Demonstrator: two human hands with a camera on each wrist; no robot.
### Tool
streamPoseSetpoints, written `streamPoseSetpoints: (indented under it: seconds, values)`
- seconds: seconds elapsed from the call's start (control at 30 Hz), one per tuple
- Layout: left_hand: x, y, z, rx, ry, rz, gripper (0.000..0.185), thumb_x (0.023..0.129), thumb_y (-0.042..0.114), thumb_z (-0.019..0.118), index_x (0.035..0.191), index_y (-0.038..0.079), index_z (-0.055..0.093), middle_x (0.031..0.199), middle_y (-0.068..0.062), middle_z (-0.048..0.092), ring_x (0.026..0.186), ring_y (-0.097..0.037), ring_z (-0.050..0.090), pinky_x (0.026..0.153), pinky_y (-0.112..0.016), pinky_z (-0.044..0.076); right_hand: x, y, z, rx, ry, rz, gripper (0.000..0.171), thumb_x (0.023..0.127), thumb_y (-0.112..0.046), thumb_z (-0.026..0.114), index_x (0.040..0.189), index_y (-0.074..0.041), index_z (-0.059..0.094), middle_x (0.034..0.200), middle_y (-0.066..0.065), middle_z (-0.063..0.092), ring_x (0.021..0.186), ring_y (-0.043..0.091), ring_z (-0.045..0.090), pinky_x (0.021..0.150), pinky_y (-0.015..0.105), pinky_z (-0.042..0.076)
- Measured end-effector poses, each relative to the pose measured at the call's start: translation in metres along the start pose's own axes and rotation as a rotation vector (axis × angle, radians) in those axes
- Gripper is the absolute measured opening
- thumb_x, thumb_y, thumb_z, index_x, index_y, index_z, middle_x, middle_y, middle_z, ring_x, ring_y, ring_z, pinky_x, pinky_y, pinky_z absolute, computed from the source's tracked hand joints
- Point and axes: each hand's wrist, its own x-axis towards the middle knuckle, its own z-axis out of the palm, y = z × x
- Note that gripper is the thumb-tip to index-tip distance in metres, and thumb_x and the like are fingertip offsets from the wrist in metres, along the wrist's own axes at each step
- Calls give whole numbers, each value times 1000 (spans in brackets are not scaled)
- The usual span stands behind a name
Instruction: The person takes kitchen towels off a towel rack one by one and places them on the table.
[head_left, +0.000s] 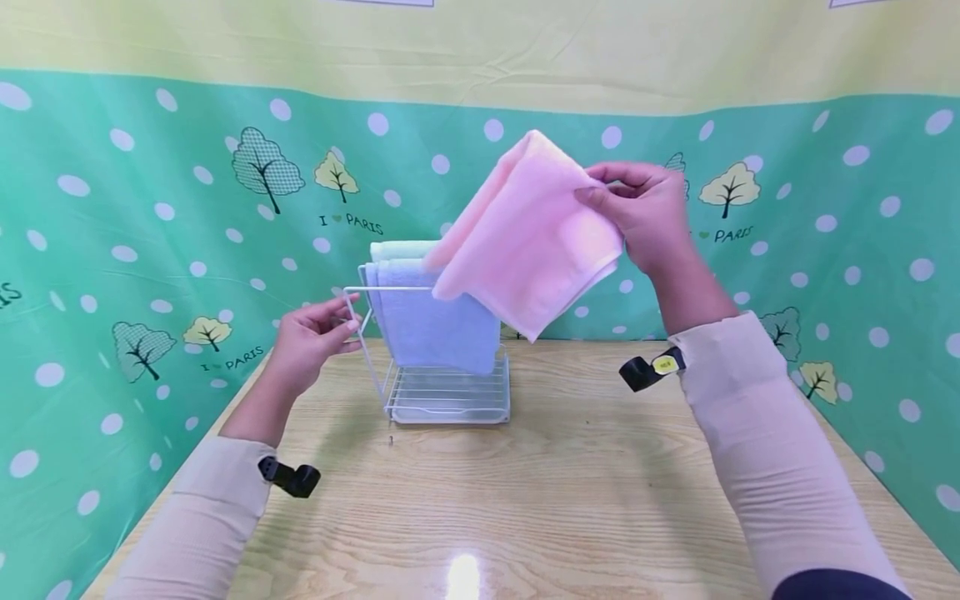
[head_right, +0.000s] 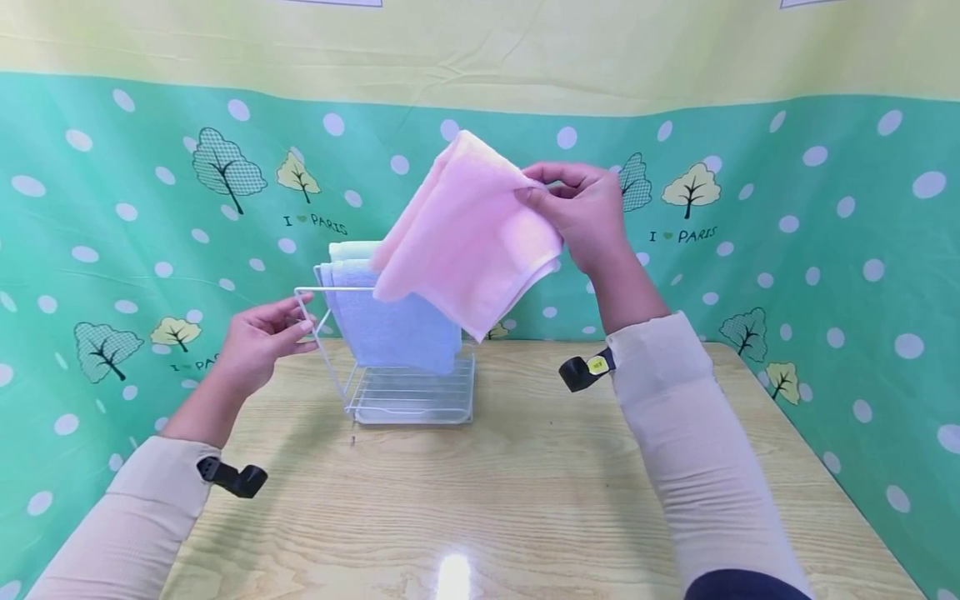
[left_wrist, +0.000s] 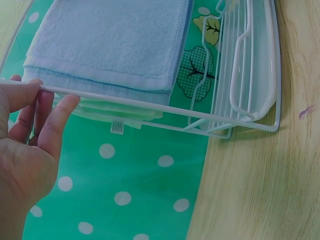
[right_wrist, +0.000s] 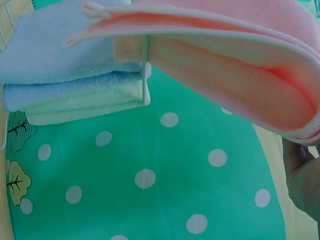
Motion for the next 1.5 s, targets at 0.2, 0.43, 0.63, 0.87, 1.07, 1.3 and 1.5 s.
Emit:
streamPoseSetpoints:
  seconds: [0.2, 0.43, 0.63, 0.87, 1.07, 1.3, 1.5]
  values:
    - [-1, 0, 0, 16, 5, 0, 39, 90, 0, 68, 127, 10, 65, 95, -8, 61, 85, -18, 60, 77, -32, 60, 0, -4, -9, 43, 54, 13, 30, 68, -5, 89, 95, -1, 77, 86, 14, 71, 69, 24, 69, 59, 32, 63]
    - [0, 0, 0, 2, -2, 6, 38, 90, -1, 68, 127, 10, 65, 95, -7, 61, 85, -18, 61, 77, -32, 60, 1, -11, -26, 17, 92, 15, 34, 66, -8, 90, 97, -1, 77, 87, 13, 71, 68, 23, 69, 57, 30, 62]
    - [-1, 1, -1, -7, 3, -12, 39, 90, -1, 68, 127, 11, 65, 95, -7, 60, 83, -15, 59, 77, -32, 60, 2, -16, -46, -72, 113, 89, 39, 68, -16, 90, 102, -3, 77, 91, 11, 71, 69, 22, 68, 57, 28, 62]
    - [-1, 2, 0, -16, 2, -6, 39, 89, -2, 68, 126, 10, 66, 95, -7, 61, 83, -16, 59, 77, -32, 59, -2, -8, -63, -242, 139, 220, 41, 69, -25, 90, 106, -12, 77, 95, 6, 70, 71, 19, 67, 57, 25, 61]
    - [-1, 2, 1, -19, 4, -11, 39, 89, -2, 68, 125, 11, 66, 95, -6, 61, 81, -12, 59, 77, -32, 60, -5, 3, -72, -304, 137, 295, 39, 70, -25, 89, 106, -15, 77, 92, 4, 71, 69, 20, 67, 56, 27, 62]
    - [0, 0, 0, -23, 7, -12, 39, 89, -3, 68, 125, 12, 67, 95, -7, 62, 84, -17, 61, 77, -32, 60, -9, 14, -77, -294, 119, 279, 35, 73, -21, 88, 105, -13, 77, 89, 4, 71, 68, 19, 67, 55, 28, 62]
    - [0, -1, 0, -18, 14, -20, 39, 89, -3, 68, 125, 12, 66, 96, -7, 61, 83, -15, 60, 77, -32, 60, -11, 21, -79, -313, 115, 295, 36, 74, -23, 86, 107, -13, 77, 93, 4, 70, 70, 20, 67, 57, 29, 62]
